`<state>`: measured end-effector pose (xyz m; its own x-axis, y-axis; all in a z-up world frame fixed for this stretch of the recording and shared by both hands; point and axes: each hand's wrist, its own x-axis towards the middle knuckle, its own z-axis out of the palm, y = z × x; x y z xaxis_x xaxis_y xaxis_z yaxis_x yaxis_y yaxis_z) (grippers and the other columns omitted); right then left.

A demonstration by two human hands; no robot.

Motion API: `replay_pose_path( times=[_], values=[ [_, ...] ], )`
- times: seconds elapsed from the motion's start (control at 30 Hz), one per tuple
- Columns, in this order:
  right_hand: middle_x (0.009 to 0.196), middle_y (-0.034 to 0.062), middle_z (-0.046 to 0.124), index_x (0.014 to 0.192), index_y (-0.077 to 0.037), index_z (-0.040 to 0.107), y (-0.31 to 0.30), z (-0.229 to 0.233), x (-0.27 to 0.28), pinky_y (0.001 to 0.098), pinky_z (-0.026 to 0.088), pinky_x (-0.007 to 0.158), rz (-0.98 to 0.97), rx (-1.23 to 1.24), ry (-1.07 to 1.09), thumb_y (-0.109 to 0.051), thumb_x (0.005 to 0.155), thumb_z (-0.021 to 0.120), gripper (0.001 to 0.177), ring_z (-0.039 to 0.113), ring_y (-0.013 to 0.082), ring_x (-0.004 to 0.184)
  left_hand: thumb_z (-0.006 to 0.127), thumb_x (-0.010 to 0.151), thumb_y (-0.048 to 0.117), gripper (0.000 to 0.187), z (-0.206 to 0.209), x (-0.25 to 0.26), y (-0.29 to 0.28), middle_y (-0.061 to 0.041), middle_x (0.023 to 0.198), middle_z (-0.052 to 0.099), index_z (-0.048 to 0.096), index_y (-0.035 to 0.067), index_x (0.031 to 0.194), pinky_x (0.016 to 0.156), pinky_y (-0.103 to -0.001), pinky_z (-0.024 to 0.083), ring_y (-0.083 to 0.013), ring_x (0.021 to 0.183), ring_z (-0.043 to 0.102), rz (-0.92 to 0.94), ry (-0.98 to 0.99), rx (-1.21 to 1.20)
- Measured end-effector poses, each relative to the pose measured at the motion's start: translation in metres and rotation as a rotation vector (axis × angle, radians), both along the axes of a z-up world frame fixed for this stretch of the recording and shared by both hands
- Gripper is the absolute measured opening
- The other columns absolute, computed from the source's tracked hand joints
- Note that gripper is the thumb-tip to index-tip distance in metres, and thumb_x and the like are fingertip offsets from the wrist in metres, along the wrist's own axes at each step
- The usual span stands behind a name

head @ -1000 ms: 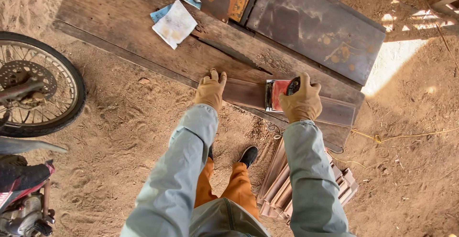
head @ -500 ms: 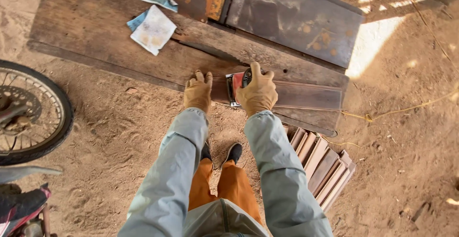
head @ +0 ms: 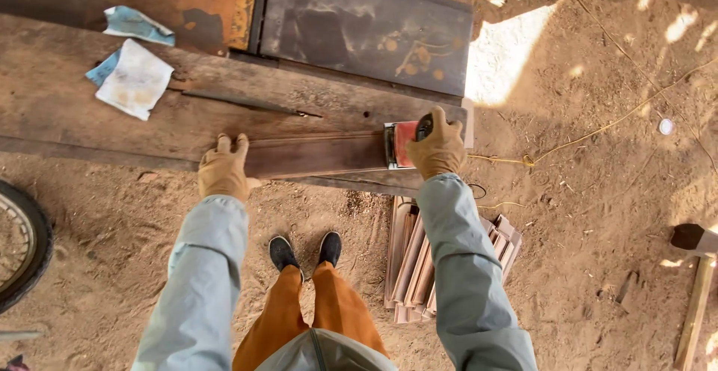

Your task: Sanding a wooden plank using an electric orbital sander and a hand sanding block.

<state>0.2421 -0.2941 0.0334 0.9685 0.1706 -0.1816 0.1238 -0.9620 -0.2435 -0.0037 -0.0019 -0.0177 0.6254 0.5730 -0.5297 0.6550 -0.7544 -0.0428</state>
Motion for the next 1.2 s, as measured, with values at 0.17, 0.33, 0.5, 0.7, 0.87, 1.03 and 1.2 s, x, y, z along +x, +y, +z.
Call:
replay_pose_path(
  times=[0.17,0.33,0.5,0.7,0.87,1.03,1.2],
  values=[
    [0.115,0.0184,0.062,0.123,-0.031,0.059,-0.046,0.007,0.043,0.0509,0.057,0.077,-0.044,0.01,-0.143,-0.025,0.071,0.085,0.059,0.069,0.0413,0.098,0.089,0.071,0.054,0.115,0.0,0.002,-0.003,-0.006,0.168,0.027,0.023,0.038,0.163,0.103,-0.047,0.055,-0.0357,0.139,0.048,0.047,0.021,-0.027],
    [0.117,0.0172,0.058,0.129,-0.03,0.058,-0.072,0.017,0.075,0.0479,0.06,0.076,-0.092,-0.023,-0.049,-0.02,0.073,0.083,0.062,0.069,0.0373,0.098,0.093,0.064,0.054,0.123,-0.032,0.006,0.011,-0.005,0.168,0.024,0.022,0.039,0.163,0.103,-0.05,0.054,-0.0373,0.142,0.042,0.064,0.063,-0.029],
    [0.111,0.0136,0.057,0.133,-0.028,0.056,-0.06,0.038,0.059,0.0437,0.063,0.075,-0.109,-0.025,0.086,-0.03,0.083,0.079,0.055,0.069,0.0301,0.095,0.088,0.061,0.066,0.123,-0.03,0.0,0.003,0.0,0.171,0.025,0.024,0.041,0.163,0.103,-0.05,0.057,-0.0344,0.148,0.039,0.096,0.069,0.03],
    [0.102,0.0154,0.058,0.132,-0.026,0.056,-0.037,0.032,0.025,0.044,0.062,0.066,-0.046,-0.001,0.034,-0.044,0.09,0.075,0.049,0.07,0.0296,0.087,0.09,0.058,0.067,0.126,-0.039,0.001,0.011,0.001,0.171,0.022,0.024,0.042,0.163,0.107,-0.048,0.054,-0.0335,0.147,0.039,0.076,0.054,0.027],
    [0.103,0.0162,0.058,0.129,-0.025,0.056,0.022,0.048,-0.025,0.044,0.063,0.062,-0.033,0.049,0.103,-0.047,0.093,0.07,0.045,0.071,0.0308,0.085,0.088,0.063,0.067,0.123,-0.026,0.002,0.008,0.0,0.17,0.023,0.021,0.041,0.163,0.107,-0.045,0.053,-0.0325,0.146,0.039,0.052,0.071,0.002],
    [0.105,0.0175,0.059,0.123,-0.028,0.058,0.096,0.054,-0.089,0.0498,0.06,0.066,0.01,0.082,0.069,-0.048,0.091,0.069,0.04,0.071,0.0367,0.087,0.086,0.068,0.066,0.119,-0.025,-0.006,0.019,-0.003,0.168,0.029,0.022,0.037,0.164,0.109,-0.042,0.053,-0.0326,0.145,0.042,-0.036,0.061,-0.012],
    [0.109,0.0193,0.059,0.118,-0.027,0.058,0.167,0.066,-0.152,0.0538,0.059,0.069,0.044,0.135,0.098,-0.043,0.092,0.07,0.034,0.07,0.0405,0.09,0.093,0.063,0.052,0.125,-0.088,-0.035,0.068,-0.01,0.159,0.035,0.027,0.017,0.162,0.113,-0.041,0.047,-0.0323,0.142,0.042,-0.216,-0.247,-0.119]
  ],
)
